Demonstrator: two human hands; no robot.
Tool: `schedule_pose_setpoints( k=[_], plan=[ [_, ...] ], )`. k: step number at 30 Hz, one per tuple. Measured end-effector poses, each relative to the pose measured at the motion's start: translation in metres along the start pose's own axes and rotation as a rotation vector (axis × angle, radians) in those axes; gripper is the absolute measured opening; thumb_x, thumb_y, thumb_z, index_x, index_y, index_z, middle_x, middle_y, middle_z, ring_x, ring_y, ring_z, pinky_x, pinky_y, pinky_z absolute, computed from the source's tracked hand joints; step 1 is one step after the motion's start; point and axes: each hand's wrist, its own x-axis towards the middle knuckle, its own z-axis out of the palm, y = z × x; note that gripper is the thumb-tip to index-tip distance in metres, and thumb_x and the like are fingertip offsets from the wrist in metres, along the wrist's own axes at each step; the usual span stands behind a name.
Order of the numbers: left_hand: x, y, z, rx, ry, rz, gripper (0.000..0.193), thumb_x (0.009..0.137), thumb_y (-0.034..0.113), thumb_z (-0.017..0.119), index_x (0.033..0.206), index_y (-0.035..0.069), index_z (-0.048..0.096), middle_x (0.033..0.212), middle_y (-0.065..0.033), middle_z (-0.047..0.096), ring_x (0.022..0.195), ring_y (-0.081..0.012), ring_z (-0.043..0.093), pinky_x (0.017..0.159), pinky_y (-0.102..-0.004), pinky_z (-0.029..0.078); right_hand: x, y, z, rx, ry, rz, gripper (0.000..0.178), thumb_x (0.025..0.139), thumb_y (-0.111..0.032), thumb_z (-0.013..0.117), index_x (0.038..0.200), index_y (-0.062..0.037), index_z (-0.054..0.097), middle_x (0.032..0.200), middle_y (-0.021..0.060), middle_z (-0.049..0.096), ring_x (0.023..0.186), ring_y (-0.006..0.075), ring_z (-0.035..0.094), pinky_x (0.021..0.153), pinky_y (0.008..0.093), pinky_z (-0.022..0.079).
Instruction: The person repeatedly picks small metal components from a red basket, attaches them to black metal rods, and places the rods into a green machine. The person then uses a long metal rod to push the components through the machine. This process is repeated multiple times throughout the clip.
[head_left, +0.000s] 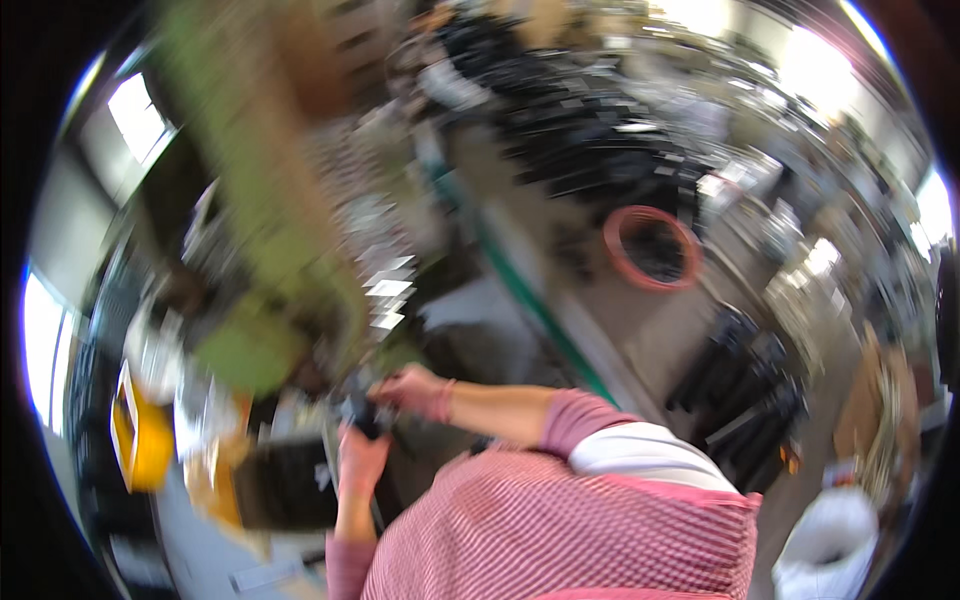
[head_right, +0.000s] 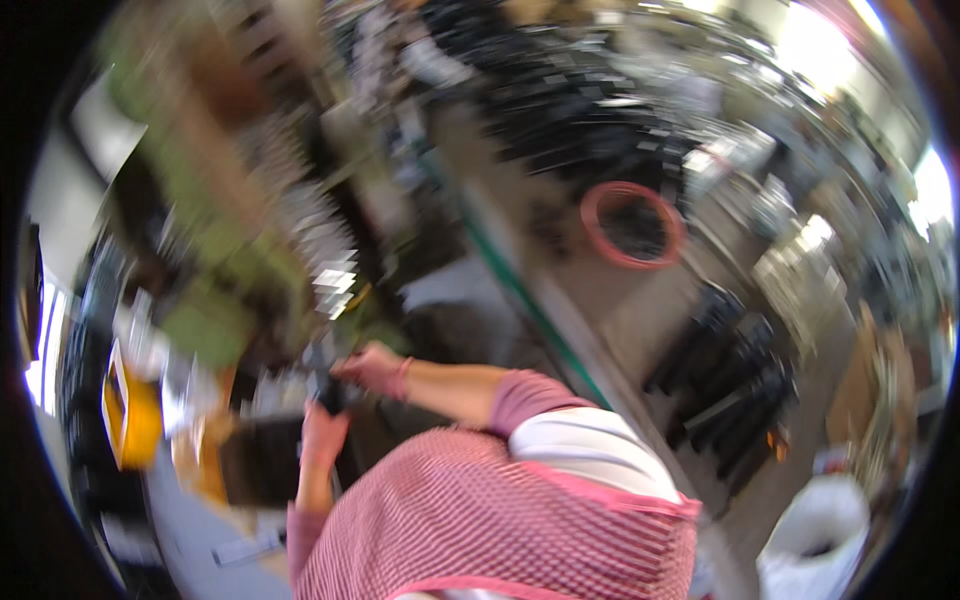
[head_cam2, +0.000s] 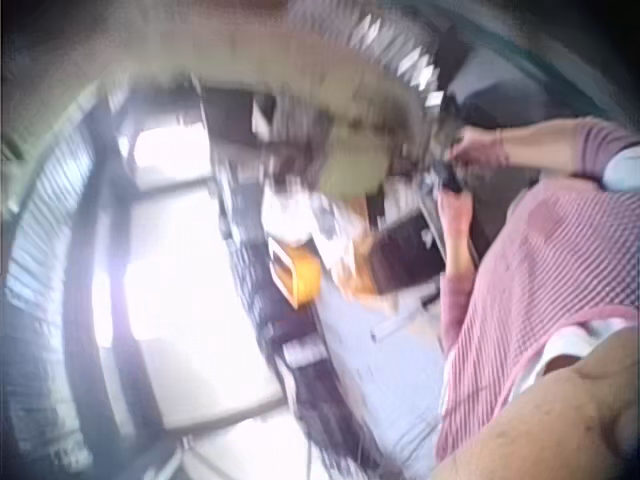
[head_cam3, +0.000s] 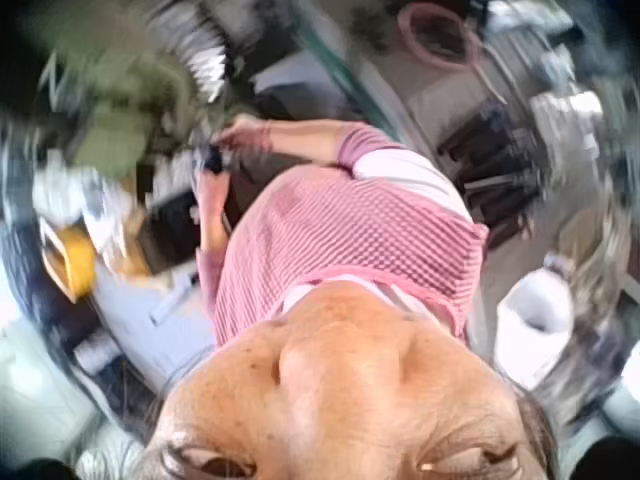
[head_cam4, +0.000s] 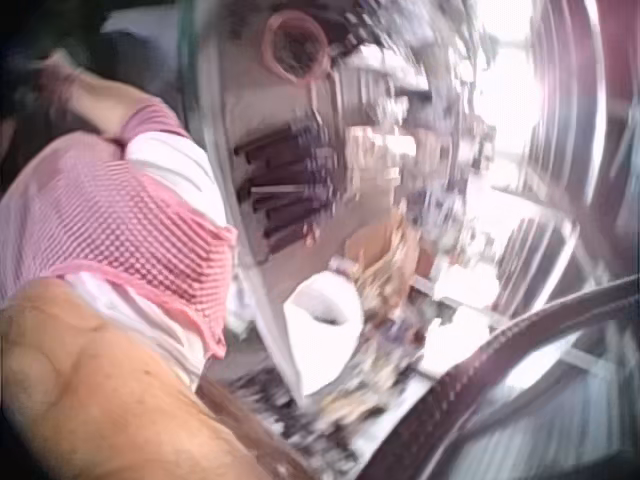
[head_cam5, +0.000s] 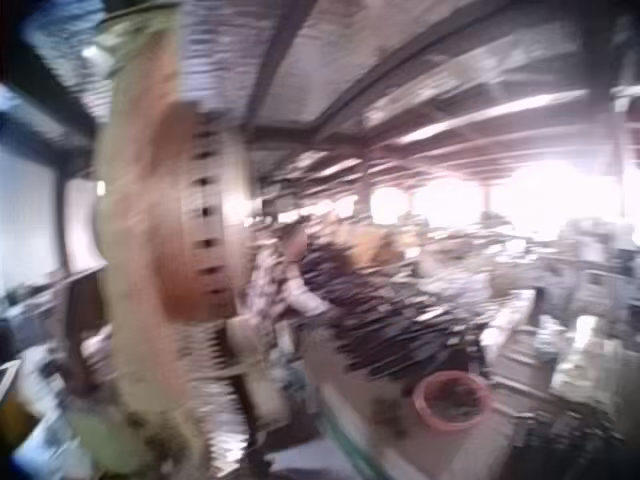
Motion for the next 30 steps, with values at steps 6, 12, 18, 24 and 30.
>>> schedule_pose_setpoints(
  k=[6, 12, 18, 24, 30],
  plan=[
    [-0.007, -0.001, -0.032, 0.085, 0.096, 0.106, 0.067, 0.073, 0.018, 0.072, 0.125, -0.009, 0.039, 0.104, -0.0297, 0.062, 0.097, -0.0468, 0.059, 0.087, -0.0467, 0.046, 0.014, -0.004, 0.018, 0.020, -0.047, -0.014, 0.025, 0.084, -0.020, 0.078, 0.089, -0.0059, 0.058, 0.085, 0.0010, 0.064, 0.077, 0.0110, 0.062, 0.064, 0.0267, 0.050],
    [-0.010, 0.013, 0.006, -0.331, -0.277, 0.114, 0.062, 0.071, 0.013, 0.076, 0.123, -0.004, 0.046, 0.095, -0.0122, 0.061, 0.081, -0.0210, 0.058, 0.073, -0.0346, 0.050, -0.034, 0.009, -0.002, 0.479, -0.177, 0.024, 0.038, 0.089, -0.036, 0.072, 0.112, -0.0070, 0.062, 0.108, 0.0067, 0.068, 0.101, 0.0192, 0.065, 0.094, 0.0412, 0.050],
    [-0.025, 0.036, 0.044, -0.243, -0.571, 0.046, 0.040, 0.071, 0.014, 0.074, 0.104, -0.002, 0.057, 0.081, -0.0068, 0.063, 0.073, -0.0155, 0.057, 0.066, -0.0314, 0.047, -0.057, -0.063, -0.058, 0.450, 0.409, -0.215, 0.022, 0.089, -0.025, 0.067, 0.081, -0.0073, 0.055, 0.065, 0.0101, 0.057, 0.057, 0.0263, 0.060, 0.054, 0.0421, 0.050],
    [-0.007, 0.110, 0.083, -0.401, -0.544, 0.140, 0.032, 0.072, 0.008, 0.074, 0.098, -0.001, 0.057, 0.081, -0.0049, 0.062, 0.070, -0.0142, 0.057, 0.063, -0.0282, 0.047, -0.087, -0.197, -0.168, 0.539, 0.424, -0.462, 0.020, 0.089, -0.024, 0.062, 0.091, -0.0066, 0.052, 0.077, 0.0113, 0.056, 0.070, 0.0279, 0.059, 0.071, 0.0461, 0.053],
    [0.029, 0.192, 0.155, -0.750, -0.694, 0.036, 0.026, 0.080, 0.006, 0.071, 0.103, -0.001, 0.059, 0.082, -0.0014, 0.060, 0.070, -0.0090, 0.054, 0.060, -0.0223, 0.042, -0.111, -0.188, -0.167, 0.455, 0.366, -0.511, 0.017, 0.091, -0.022, 0.064, 0.098, -0.0088, 0.056, 0.084, 0.0095, 0.061, 0.079, 0.0248, 0.061, 0.077, 0.0418, 0.052]
  ],
)
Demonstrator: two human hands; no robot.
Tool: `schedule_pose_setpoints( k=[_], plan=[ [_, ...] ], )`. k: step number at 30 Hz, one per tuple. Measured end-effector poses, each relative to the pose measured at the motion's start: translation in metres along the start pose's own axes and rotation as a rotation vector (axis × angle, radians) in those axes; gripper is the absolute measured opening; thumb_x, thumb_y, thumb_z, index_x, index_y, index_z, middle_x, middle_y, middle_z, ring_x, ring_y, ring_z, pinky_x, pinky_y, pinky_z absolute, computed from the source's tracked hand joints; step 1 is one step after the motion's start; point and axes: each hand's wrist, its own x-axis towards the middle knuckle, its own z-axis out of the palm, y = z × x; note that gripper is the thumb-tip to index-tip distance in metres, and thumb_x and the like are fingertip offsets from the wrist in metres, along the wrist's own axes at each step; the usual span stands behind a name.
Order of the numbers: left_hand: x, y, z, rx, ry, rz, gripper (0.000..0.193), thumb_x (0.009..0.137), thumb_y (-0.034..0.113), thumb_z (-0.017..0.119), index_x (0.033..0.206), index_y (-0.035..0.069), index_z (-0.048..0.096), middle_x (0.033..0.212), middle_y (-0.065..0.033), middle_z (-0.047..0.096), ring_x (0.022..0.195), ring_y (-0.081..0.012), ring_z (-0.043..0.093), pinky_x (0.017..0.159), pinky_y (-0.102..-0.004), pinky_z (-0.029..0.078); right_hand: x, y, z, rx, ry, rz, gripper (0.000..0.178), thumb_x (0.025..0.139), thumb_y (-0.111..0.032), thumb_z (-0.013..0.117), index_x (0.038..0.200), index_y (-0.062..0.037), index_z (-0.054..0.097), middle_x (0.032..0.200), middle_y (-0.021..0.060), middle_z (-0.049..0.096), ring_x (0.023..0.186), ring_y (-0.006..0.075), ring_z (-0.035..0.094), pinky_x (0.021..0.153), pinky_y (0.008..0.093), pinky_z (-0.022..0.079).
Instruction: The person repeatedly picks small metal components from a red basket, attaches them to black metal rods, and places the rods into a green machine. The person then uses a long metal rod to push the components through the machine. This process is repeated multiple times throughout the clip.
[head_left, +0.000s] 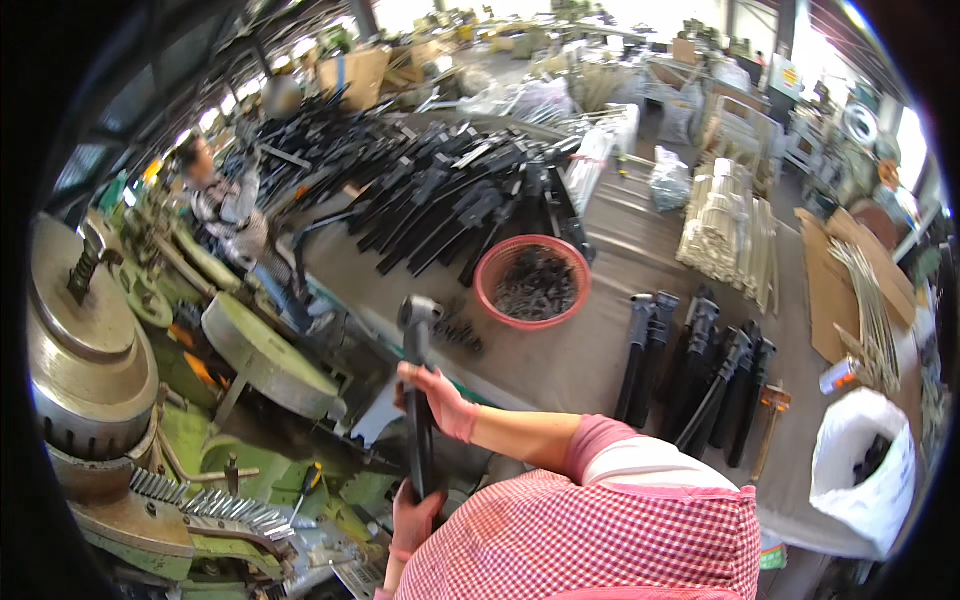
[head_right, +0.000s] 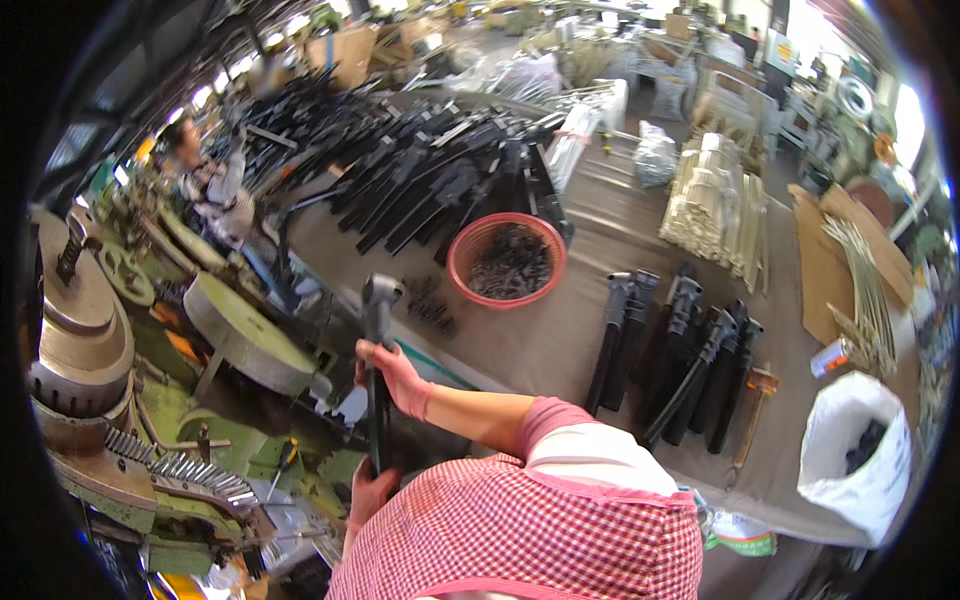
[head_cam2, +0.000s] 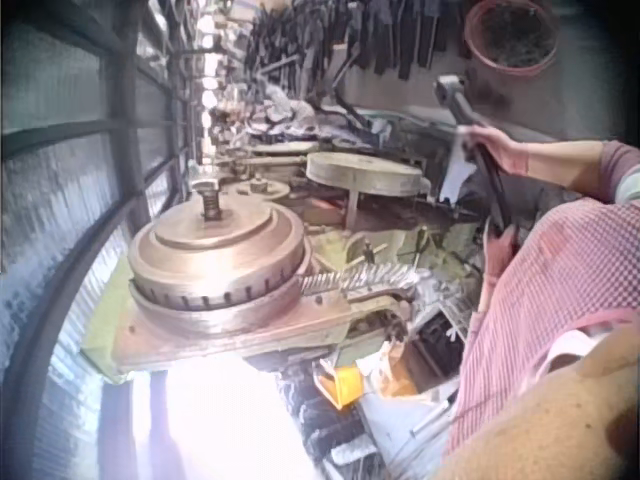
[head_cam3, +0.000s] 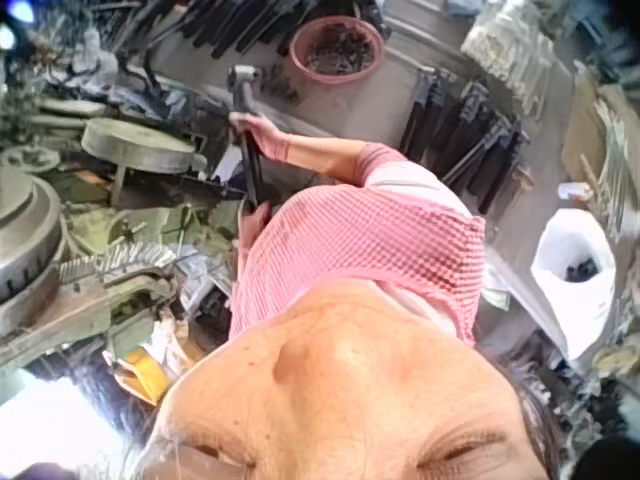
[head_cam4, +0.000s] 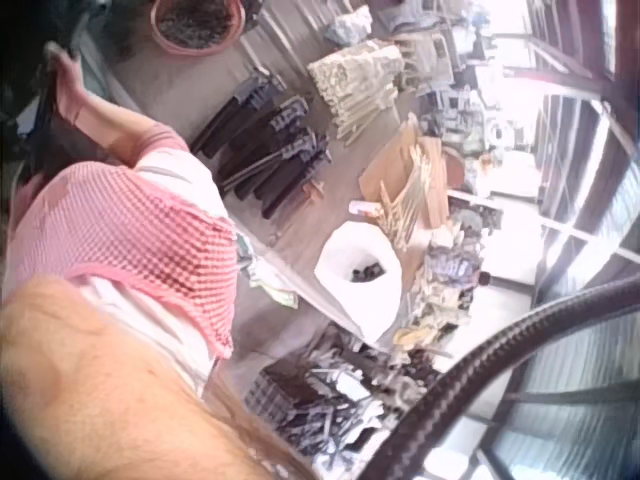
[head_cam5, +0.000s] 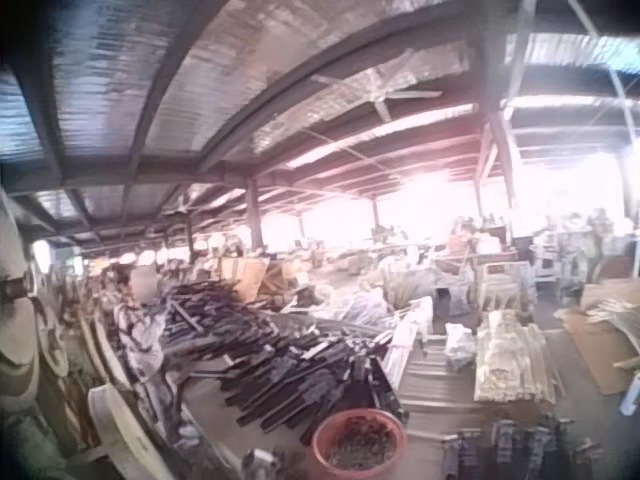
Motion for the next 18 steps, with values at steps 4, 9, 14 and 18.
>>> schedule_pose_setpoints(
  k=[4, 9, 14, 18],
  plan=[
    [0.028, -0.013, -0.004, 0.072, 0.009, -0.080, 0.030, 0.087, 0.013, 0.070, 0.109, -0.003, 0.059, 0.091, -0.0025, 0.063, 0.078, -0.0098, 0.056, 0.069, -0.0273, 0.047, -0.015, 0.035, -0.024, -0.222, 0.064, 0.170, 0.012, 0.085, -0.006, 0.066, 0.086, -0.0055, 0.054, 0.071, 0.0077, 0.057, 0.064, 0.0199, 0.059, 0.062, 0.0376, 0.052],
    [0.001, -0.060, -0.039, 0.373, 0.153, -0.120, 0.028, 0.090, 0.020, 0.070, 0.110, 0.002, 0.061, 0.091, -0.0068, 0.066, 0.082, -0.0132, 0.062, 0.073, -0.0288, 0.051, 0.097, -0.059, -0.058, -0.957, 0.383, 0.096, 0.025, 0.084, -0.010, 0.065, 0.060, -0.0061, 0.058, 0.063, 0.0035, 0.057, 0.059, 0.0136, 0.055, 0.050, 0.0318, 0.042],
    [-0.020, -0.092, -0.039, 0.312, 0.184, -0.177, 0.030, 0.093, 0.023, 0.067, 0.115, 0.002, 0.061, 0.110, -0.0102, 0.064, 0.094, -0.0200, 0.067, 0.081, -0.0321, 0.053, 0.243, -0.154, 0.000, -1.125, 0.445, -1.159, 0.031, 0.080, -0.017, 0.070, 0.105, 0.0000, 0.061, 0.083, 0.0083, 0.062, 0.076, 0.0181, 0.058, 0.069, 0.0354, 0.050],
    [-0.020, -0.080, -0.035, 0.517, 0.201, -0.170, 0.031, 0.094, 0.022, 0.065, 0.119, 0.003, 0.059, 0.105, -0.0098, 0.067, 0.101, -0.0181, 0.065, 0.085, -0.0323, 0.052, 0.204, -0.129, -0.031, -1.370, 0.277, -1.147, 0.032, 0.077, -0.009, 0.068, 0.108, -0.0050, 0.062, 0.102, 0.0153, 0.059, 0.092, 0.0290, 0.059, 0.082, 0.0349, 0.049]
  ],
)
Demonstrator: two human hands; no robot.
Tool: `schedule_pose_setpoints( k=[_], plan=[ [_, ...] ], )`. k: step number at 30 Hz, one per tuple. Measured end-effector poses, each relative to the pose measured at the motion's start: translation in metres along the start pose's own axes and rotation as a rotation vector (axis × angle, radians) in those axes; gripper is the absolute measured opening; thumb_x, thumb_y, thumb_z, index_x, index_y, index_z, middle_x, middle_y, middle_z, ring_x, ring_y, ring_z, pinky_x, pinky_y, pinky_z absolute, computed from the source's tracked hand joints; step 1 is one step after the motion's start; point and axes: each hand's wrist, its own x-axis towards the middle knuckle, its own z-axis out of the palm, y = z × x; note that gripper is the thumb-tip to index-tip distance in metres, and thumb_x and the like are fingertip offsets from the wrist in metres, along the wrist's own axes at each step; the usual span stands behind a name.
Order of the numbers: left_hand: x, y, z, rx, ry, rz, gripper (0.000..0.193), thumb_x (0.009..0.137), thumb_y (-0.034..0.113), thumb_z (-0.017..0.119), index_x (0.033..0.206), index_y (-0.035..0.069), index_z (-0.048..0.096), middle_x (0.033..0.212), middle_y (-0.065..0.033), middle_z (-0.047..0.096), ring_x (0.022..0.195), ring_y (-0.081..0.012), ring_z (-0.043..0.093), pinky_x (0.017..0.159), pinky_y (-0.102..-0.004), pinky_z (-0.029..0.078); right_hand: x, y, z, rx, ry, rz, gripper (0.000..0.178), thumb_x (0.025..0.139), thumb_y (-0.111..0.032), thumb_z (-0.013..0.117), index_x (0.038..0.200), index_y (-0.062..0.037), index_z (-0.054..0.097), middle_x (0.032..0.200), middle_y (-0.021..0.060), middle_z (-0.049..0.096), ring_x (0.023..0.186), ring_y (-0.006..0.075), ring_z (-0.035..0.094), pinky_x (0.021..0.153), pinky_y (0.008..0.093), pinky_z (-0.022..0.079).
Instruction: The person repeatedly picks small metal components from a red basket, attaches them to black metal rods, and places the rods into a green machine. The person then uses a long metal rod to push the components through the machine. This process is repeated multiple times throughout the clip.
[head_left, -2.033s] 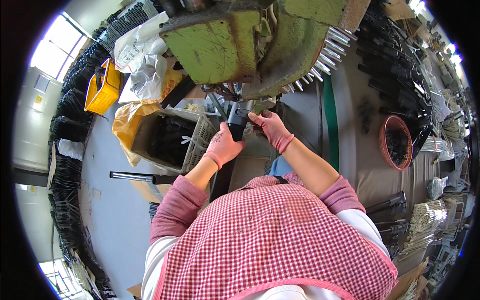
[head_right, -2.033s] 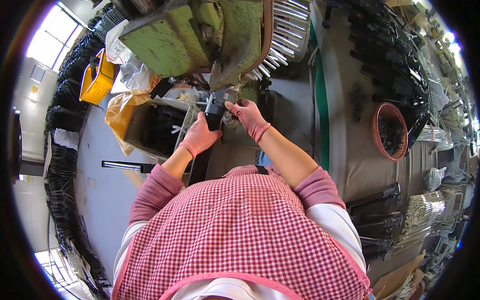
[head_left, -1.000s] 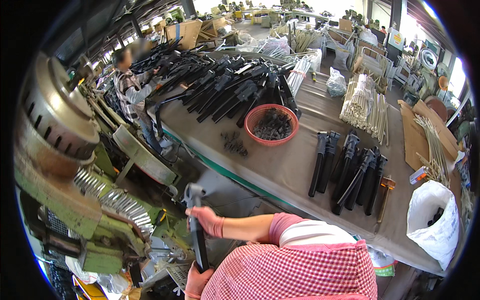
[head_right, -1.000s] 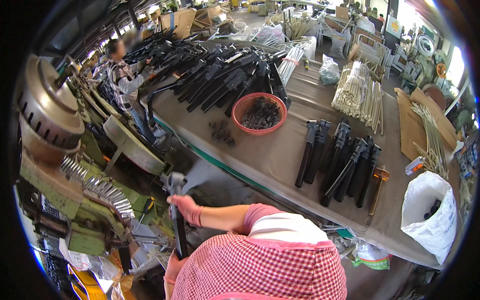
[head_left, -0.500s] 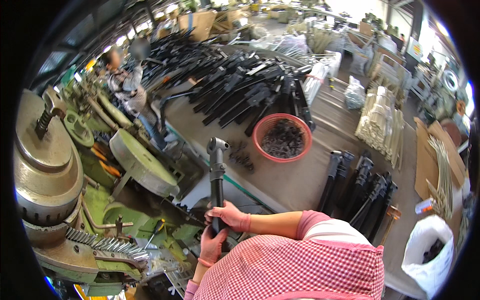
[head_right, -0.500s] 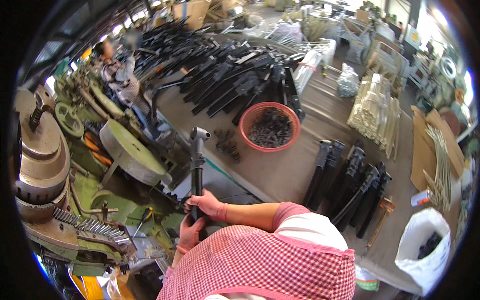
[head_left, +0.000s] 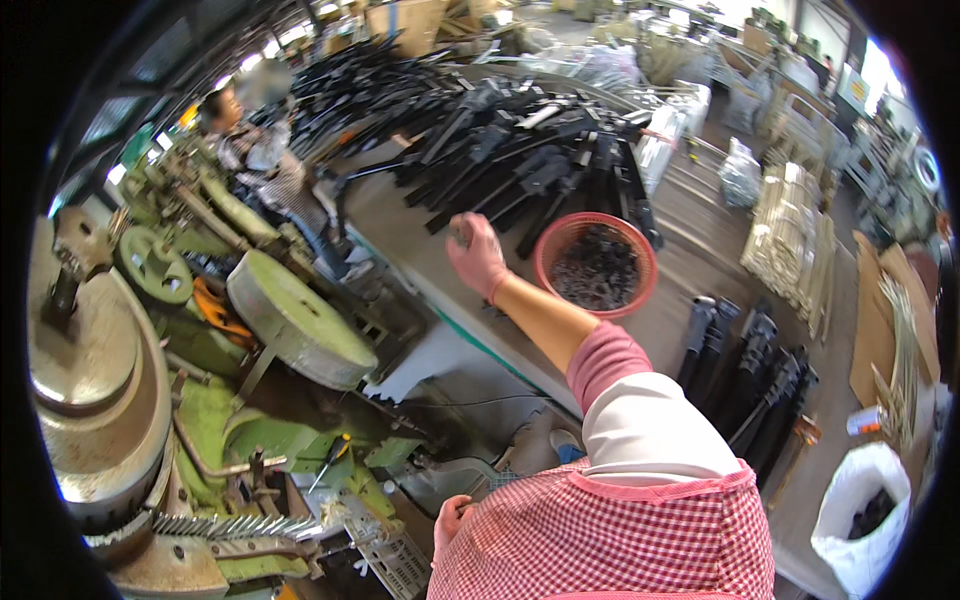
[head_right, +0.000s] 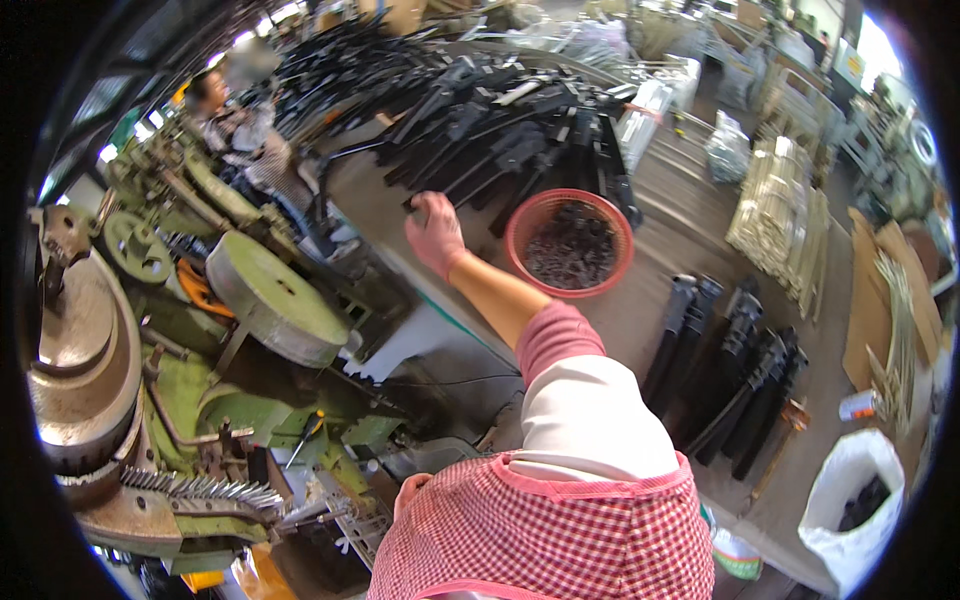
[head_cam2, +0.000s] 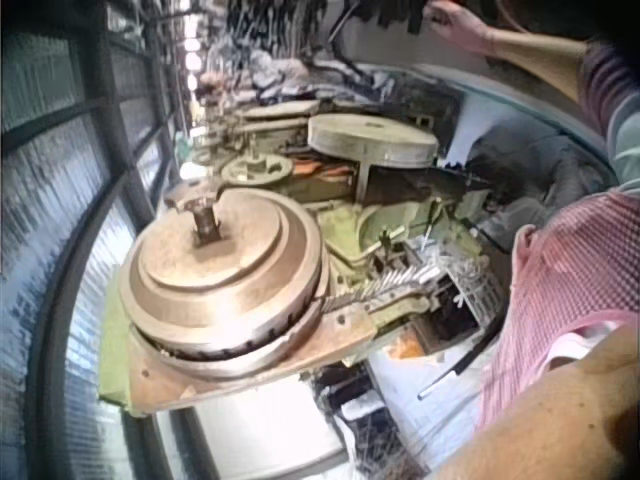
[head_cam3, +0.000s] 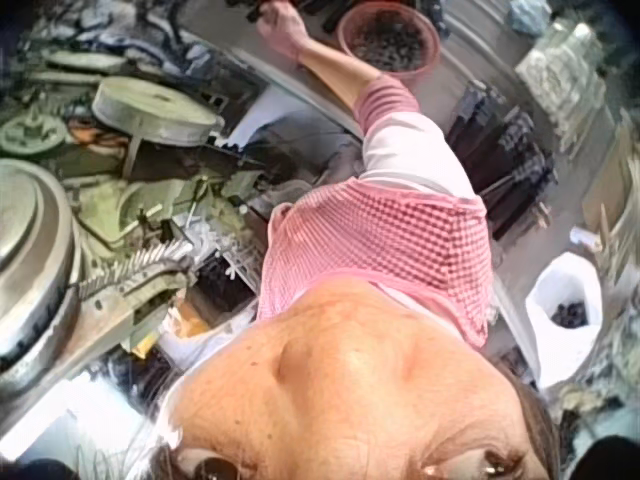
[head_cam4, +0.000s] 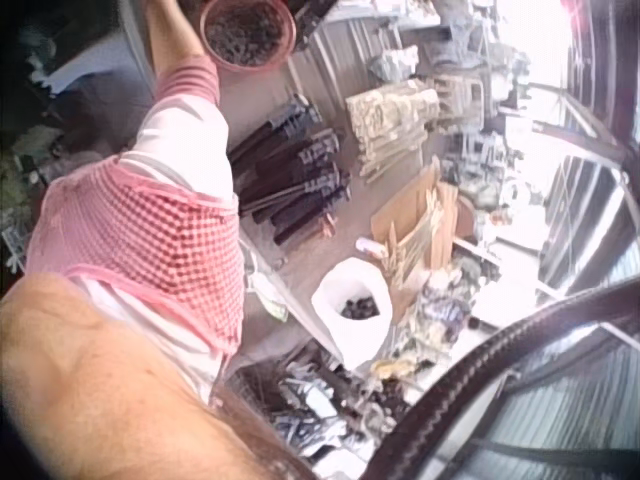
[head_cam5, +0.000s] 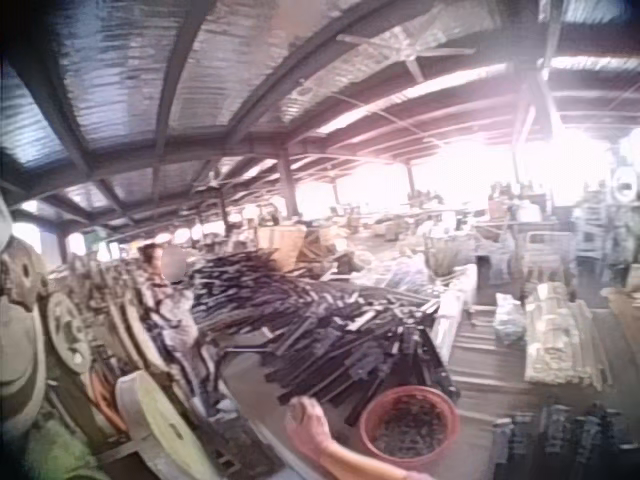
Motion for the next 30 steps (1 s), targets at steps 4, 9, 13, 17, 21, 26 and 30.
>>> schedule_pose_setpoints(
  k=[4, 9, 13, 17, 21, 26, 30],
  plan=[
    [-0.004, 0.005, -0.012, -0.068, -0.034, -0.011, 0.028, 0.093, 0.019, 0.064, 0.116, 0.002, 0.061, 0.100, -0.0066, 0.065, 0.093, -0.0160, 0.062, 0.086, -0.0292, 0.049, -0.117, 0.042, -0.142, -0.497, 0.185, 0.151, 0.038, 0.075, -0.004, 0.060, 0.113, -0.0065, 0.059, 0.110, 0.0179, 0.060, 0.110, 0.0362, 0.054, 0.098, 0.0433, 0.044],
    [0.003, -0.003, -0.013, -0.233, -0.120, -0.042, 0.027, 0.094, 0.016, 0.062, 0.116, 0.000, 0.058, 0.101, -0.0080, 0.064, 0.092, -0.0142, 0.062, 0.083, -0.0277, 0.049, -0.247, 0.060, -0.320, -1.208, 0.066, 1.060, 0.059, 0.076, -0.025, 0.070, 0.125, -0.0019, 0.045, 0.130, 0.0188, 0.047, 0.121, 0.0353, 0.048, 0.101, 0.0437, 0.042],
    [0.024, 0.004, -0.007, -0.097, -0.217, 0.048, 0.027, 0.092, 0.016, 0.066, 0.112, -0.001, 0.060, 0.099, -0.0065, 0.064, 0.089, -0.0120, 0.060, 0.080, -0.0260, 0.049, -0.273, 0.075, -0.335, -1.199, -0.064, 1.186, 0.086, 0.082, -0.027, 0.072, 0.151, -0.0077, 0.024, 0.140, 0.0212, 0.040, 0.126, 0.0371, 0.046, 0.103, 0.0425, 0.045],
    [0.034, 0.026, 0.000, 0.049, -0.263, 0.249, 0.029, 0.089, 0.016, 0.068, 0.112, 0.000, 0.060, 0.096, -0.0083, 0.066, 0.085, -0.0139, 0.062, 0.077, -0.0285, 0.050, -0.255, 0.096, -0.355, -0.910, -0.014, 1.432, 0.064, 0.081, -0.027, 0.073, 0.131, -0.0017, 0.043, 0.120, 0.0246, 0.063, 0.115, 0.0346, 0.062, 0.096, 0.0415, 0.052],
    [0.044, 0.067, 0.012, -0.020, -0.360, 0.259, 0.026, 0.089, 0.013, 0.067, 0.111, 0.000, 0.060, 0.089, -0.0056, 0.063, 0.079, -0.0119, 0.059, 0.073, -0.0274, 0.050, -0.255, 0.091, -0.350, 0.231, 0.587, 1.312, 0.027, 0.075, -0.009, 0.070, 0.099, 0.0009, 0.064, 0.091, 0.0132, 0.068, 0.081, 0.0277, 0.068, 0.072, 0.0364, 0.054],
    [0.087, 0.130, 0.039, -0.497, -0.565, 0.337, 0.018, 0.097, 0.008, 0.059, 0.113, 0.000, 0.058, 0.093, -0.0041, 0.063, 0.079, -0.0116, 0.058, 0.073, -0.0253, 0.049, -0.243, 0.013, -0.286, 0.963, 0.033, 1.065, 0.030, 0.080, -0.008, 0.070, 0.106, -0.0014, 0.060, 0.082, 0.0101, 0.066, 0.075, 0.0222, 0.065, 0.071, 0.0353, 0.054],
    [0.137, 0.204, 0.065, -0.746, -0.208, 0.194, 0.049, 0.096, 0.031, 0.064, 0.136, 0.010, 0.045, 0.112, -0.0044, 0.063, 0.093, -0.0143, 0.062, 0.082, -0.0266, 0.051, -0.211, -0.077, -0.177, 1.123, -0.348, 1.048, 0.045, 0.077, -0.007, 0.076, 0.116, 0.0024, 0.055, 0.086, 0.0105, 0.068, 0.079, 0.0208, 0.068, 0.075, 0.0344, 0.054]
  ],
)
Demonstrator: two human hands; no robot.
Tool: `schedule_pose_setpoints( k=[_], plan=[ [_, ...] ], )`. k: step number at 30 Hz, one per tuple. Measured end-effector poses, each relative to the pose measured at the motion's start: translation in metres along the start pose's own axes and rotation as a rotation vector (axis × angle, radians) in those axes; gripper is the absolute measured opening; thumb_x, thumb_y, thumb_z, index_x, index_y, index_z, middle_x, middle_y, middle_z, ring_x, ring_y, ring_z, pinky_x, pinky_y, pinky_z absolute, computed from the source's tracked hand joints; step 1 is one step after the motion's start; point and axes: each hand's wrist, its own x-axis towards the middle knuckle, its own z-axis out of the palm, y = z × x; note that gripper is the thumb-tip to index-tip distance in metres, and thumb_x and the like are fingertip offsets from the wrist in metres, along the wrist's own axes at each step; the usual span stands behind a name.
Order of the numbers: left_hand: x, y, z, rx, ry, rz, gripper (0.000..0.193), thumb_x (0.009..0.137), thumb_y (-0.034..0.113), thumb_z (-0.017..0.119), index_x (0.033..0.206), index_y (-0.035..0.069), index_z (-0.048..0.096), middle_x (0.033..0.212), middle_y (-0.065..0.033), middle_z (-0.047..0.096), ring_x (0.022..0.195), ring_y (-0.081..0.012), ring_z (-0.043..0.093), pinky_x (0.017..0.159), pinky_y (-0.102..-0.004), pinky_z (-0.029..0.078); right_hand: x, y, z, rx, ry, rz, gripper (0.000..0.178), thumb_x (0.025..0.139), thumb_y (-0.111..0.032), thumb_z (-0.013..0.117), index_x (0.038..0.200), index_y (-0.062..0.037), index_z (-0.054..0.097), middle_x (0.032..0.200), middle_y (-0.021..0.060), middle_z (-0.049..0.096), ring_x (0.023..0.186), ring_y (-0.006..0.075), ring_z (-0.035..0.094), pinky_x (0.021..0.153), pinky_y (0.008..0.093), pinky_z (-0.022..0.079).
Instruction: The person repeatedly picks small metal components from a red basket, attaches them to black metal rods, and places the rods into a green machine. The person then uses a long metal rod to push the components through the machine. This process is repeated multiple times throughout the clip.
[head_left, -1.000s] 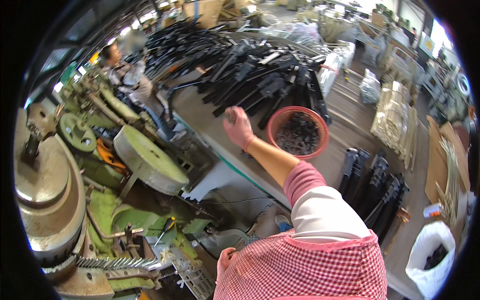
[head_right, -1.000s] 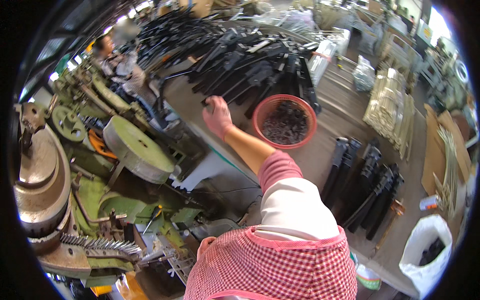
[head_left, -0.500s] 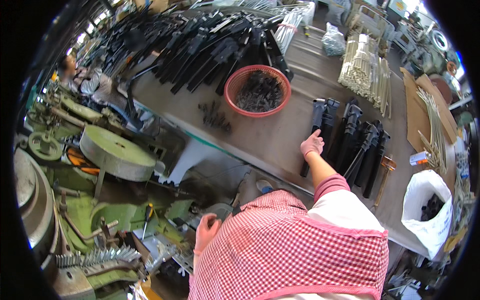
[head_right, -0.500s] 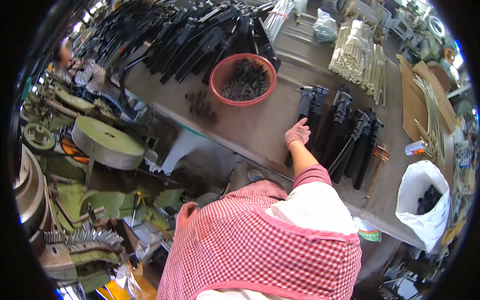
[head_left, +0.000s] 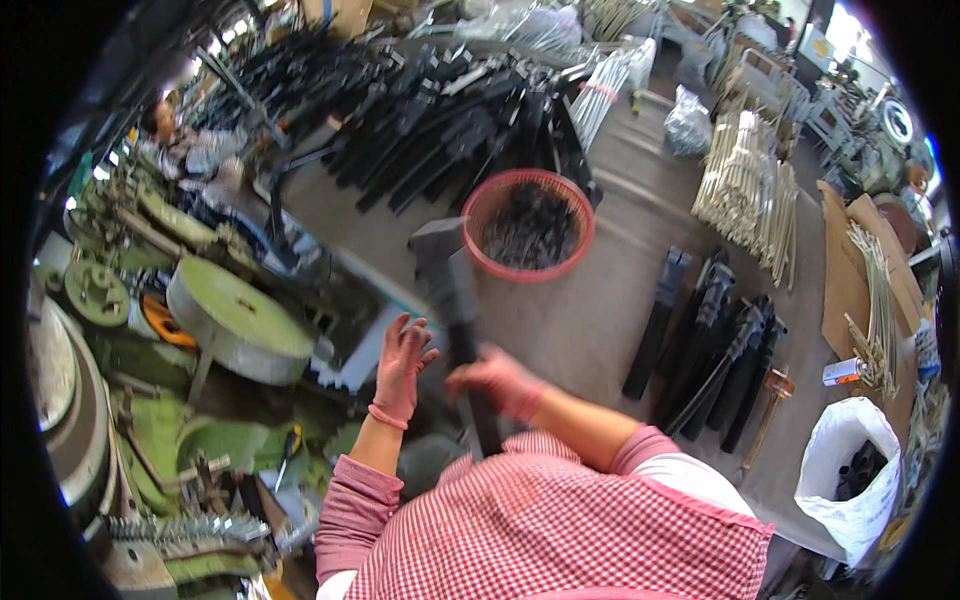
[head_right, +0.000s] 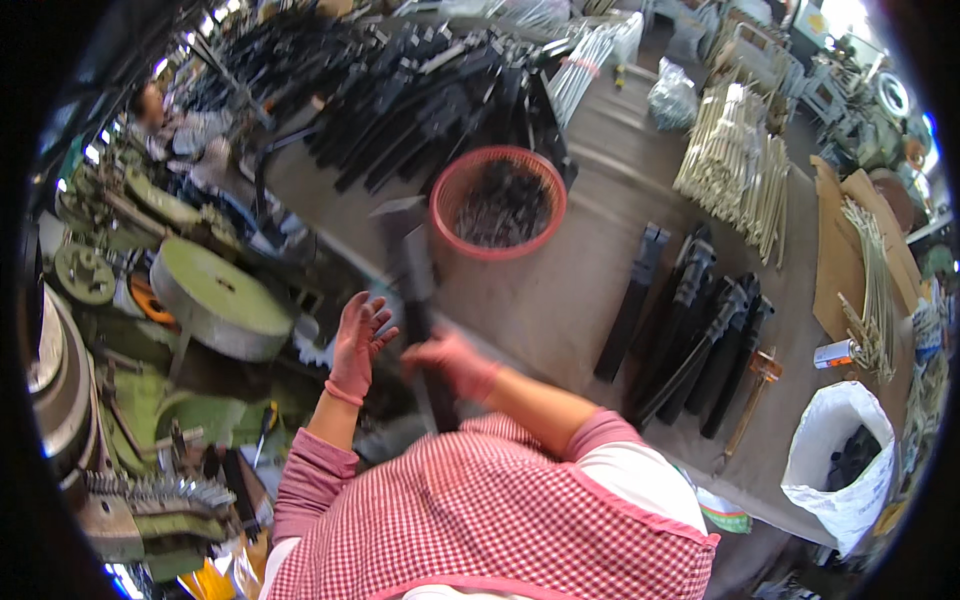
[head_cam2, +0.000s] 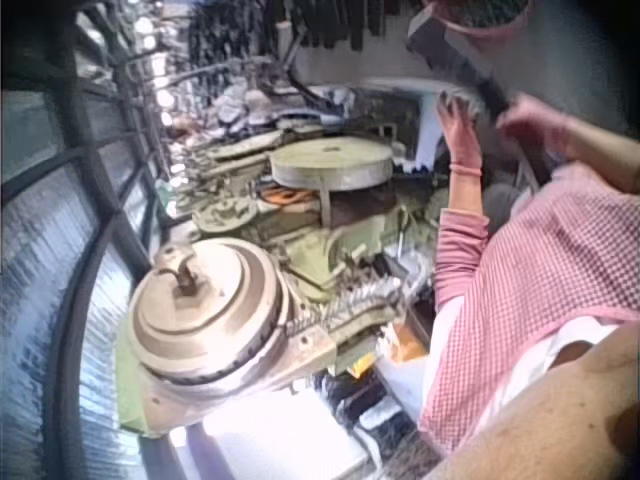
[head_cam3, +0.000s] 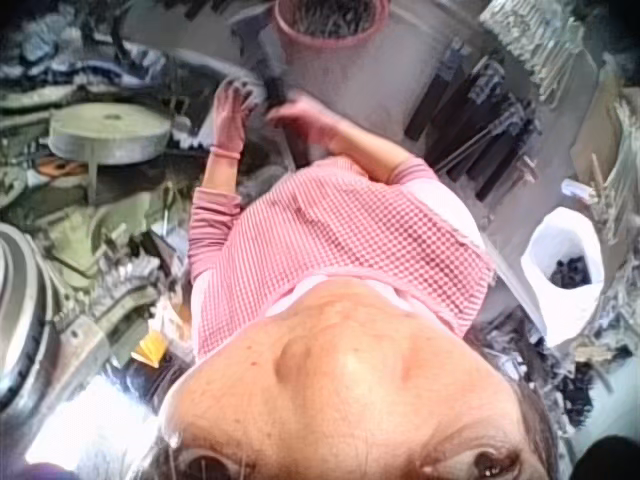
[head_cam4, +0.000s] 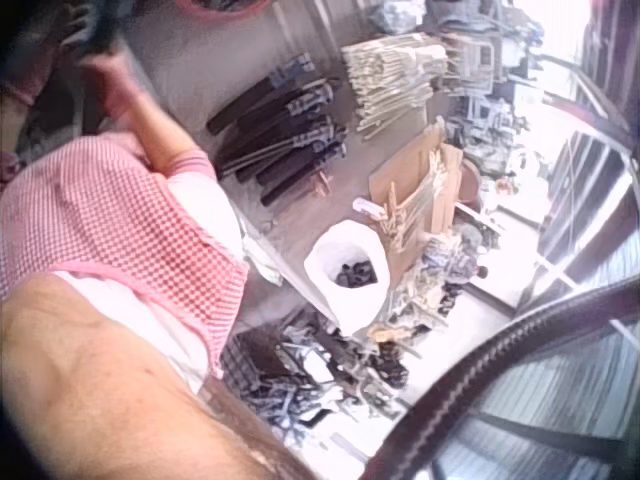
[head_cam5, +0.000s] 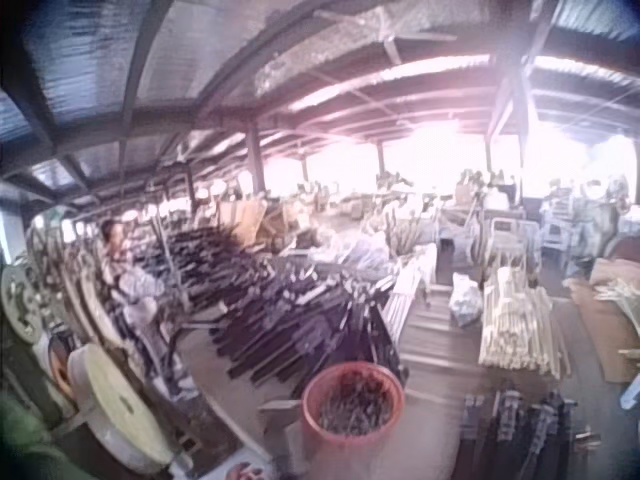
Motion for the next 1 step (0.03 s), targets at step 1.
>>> schedule_pose_setpoints(
  k=[1],
  plan=[
    [0.0172, 0.0064, 0.0117, 0.003, 0.049, -0.003, 0.049, 0.096, 0.031, 0.064, 0.136, 0.010, 0.045, 0.112, -0.0044, 0.063, 0.093, -0.0143, 0.062, 0.082, -0.0266, 0.051, 0.0089, -0.0239, 0.0039, -0.047, 0.057, 0.000, 0.045, 0.077, -0.007, 0.076, 0.116, 0.0024, 0.055, 0.086, 0.0105, 0.068, 0.079, 0.0208, 0.068, 0.075, 0.0344, 0.054]
  ],
)
